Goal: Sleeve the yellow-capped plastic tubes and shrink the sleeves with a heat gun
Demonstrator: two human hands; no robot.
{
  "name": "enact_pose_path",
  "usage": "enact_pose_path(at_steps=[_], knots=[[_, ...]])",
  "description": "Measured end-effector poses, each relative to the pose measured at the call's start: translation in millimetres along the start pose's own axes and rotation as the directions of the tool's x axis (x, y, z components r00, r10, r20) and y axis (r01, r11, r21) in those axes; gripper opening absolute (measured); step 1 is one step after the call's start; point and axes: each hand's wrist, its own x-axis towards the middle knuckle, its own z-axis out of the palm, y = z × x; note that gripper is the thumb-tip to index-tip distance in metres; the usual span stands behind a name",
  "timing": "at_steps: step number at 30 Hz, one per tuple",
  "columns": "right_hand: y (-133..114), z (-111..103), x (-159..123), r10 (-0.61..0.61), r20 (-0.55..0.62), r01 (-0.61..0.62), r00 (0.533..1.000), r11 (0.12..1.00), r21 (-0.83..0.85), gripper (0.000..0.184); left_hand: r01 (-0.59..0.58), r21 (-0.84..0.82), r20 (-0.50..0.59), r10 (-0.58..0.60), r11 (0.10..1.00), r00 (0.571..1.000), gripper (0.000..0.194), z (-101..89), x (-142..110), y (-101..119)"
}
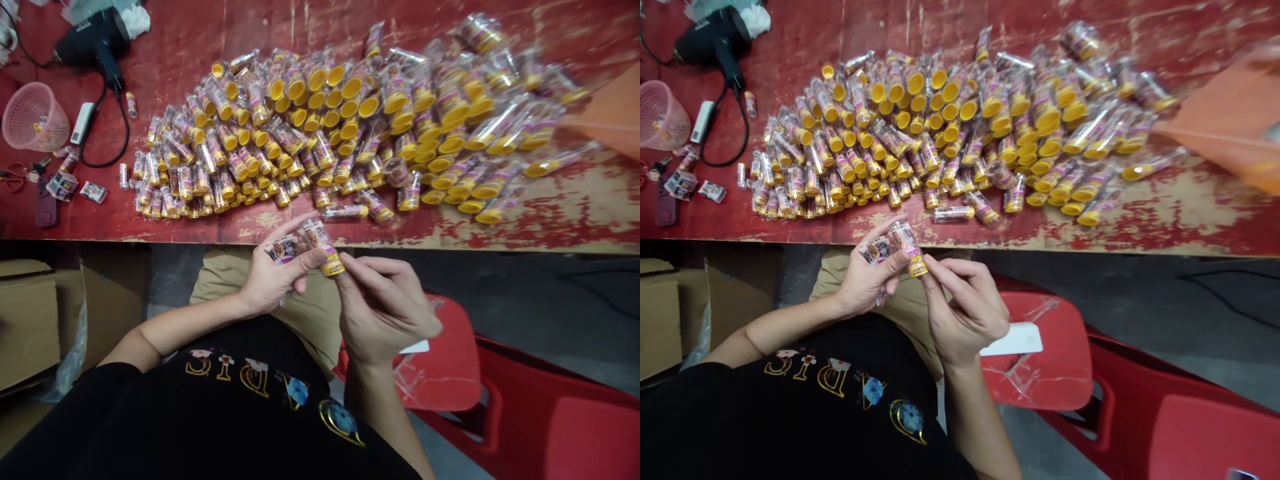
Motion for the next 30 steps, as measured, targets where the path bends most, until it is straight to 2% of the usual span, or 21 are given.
enact_pose_path(at_steps=[6,10,16,26,30], knots=[[7.7,3.9,1.8,-0.014,-0.012,0.014,1.0,1.0,-0.001,0.039,-0.027,-0.04,0.041,0.029,0.999,0.999,0.076,-0.3,10.5,-6.7],[14.6,6.5,8.9,-0.077,-0.034,0.078,0.996,0.997,0.021,0.047,-0.012,-0.052,0.047,0.015,0.999,0.999,0.085,3.1,21.2,-7.9],[20.6,6.2,17.3,-0.102,-0.049,0.104,0.994,0.994,0.033,0.053,0.008,-0.061,0.048,-0.005,0.998,0.999,0.083,10.5,28.5,-5.2],[16.5,7.6,17.6,-0.078,-0.076,0.08,0.994,0.996,0.03,0.051,0.013,-0.043,0.003,-0.013,0.999,1.0,0.089,13.7,25.0,-4.4],[12.7,7.8,20.5,-0.057,-0.078,0.06,0.995,0.998,0.037,0.043,-0.053,0.004,0.015,0.052,0.999,0.999,0.08,13.4,21.2,-3.3]])
